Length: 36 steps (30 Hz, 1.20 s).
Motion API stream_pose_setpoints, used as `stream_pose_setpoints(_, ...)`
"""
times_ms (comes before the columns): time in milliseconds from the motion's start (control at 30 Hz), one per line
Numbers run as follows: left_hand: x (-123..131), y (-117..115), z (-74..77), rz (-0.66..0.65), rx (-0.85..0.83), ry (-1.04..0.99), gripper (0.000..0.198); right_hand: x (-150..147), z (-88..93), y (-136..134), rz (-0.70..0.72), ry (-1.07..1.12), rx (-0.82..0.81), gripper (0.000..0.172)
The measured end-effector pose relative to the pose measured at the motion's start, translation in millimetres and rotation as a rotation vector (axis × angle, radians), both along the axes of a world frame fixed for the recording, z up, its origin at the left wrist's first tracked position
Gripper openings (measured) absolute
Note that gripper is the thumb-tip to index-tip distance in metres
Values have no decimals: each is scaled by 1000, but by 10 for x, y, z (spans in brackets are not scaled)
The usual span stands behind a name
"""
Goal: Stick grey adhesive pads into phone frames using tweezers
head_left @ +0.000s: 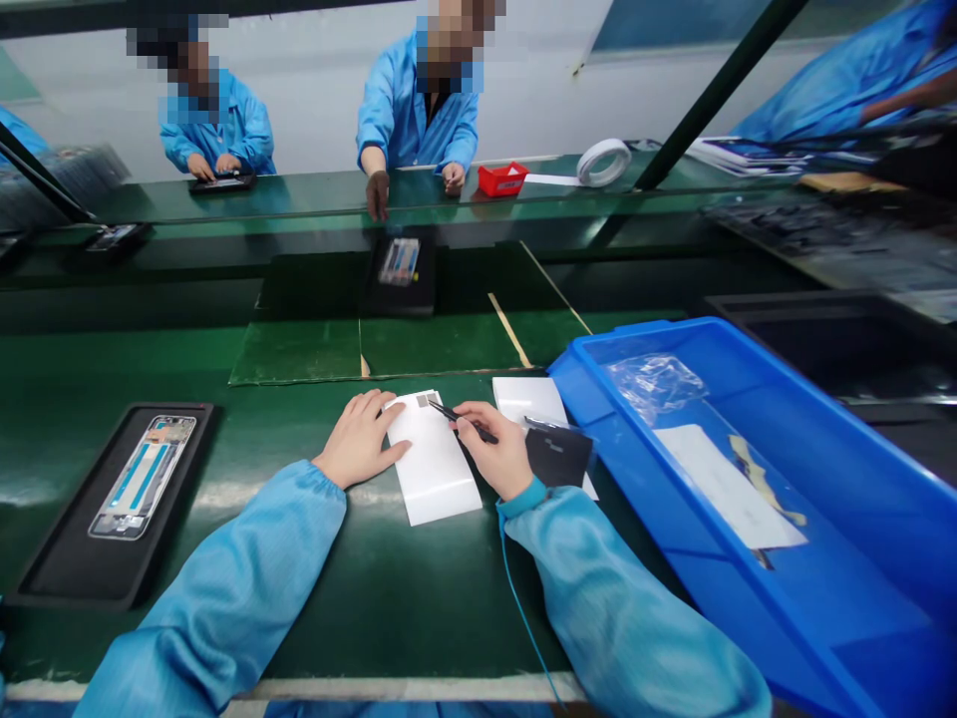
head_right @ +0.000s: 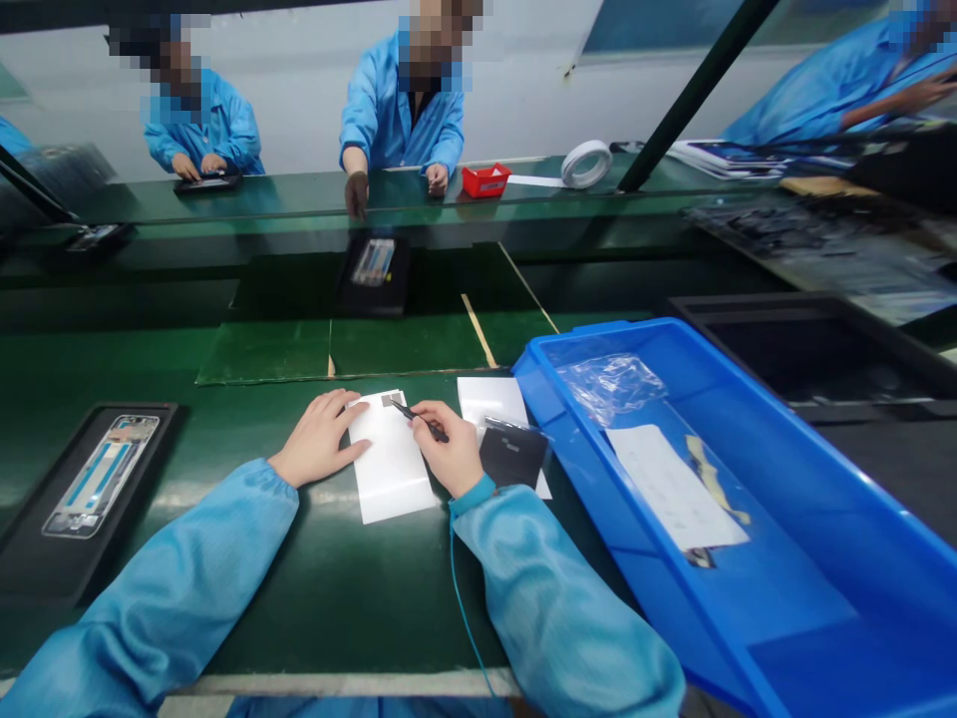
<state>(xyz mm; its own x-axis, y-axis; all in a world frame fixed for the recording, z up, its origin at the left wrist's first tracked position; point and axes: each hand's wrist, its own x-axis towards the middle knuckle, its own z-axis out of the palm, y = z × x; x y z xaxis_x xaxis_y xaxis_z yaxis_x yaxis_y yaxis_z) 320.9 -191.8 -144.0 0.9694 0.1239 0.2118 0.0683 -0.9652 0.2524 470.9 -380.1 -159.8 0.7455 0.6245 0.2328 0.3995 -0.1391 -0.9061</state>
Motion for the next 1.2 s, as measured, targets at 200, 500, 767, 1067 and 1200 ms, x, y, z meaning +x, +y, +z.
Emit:
stream_pose_setpoints(200,7,2,-6,0,-10,-10,50,8,7,2,3,92,60,26)
stream_pose_setpoints(500,202,165,59,265,-72,-152,39,-2,59,58,5,69,106,22)
stream_pose_setpoints(767,1343,428,294,330,-22,131,52,-1,96,74,-22,76,169,16)
stream_pose_setpoints(1067,1185,517,391,649,-79,103,49,-2,59,104,-39,107,237,15)
stream_pose_setpoints(1200,777,925,412,910,-207,-30,31,-3,26,120,-28,129,230,14)
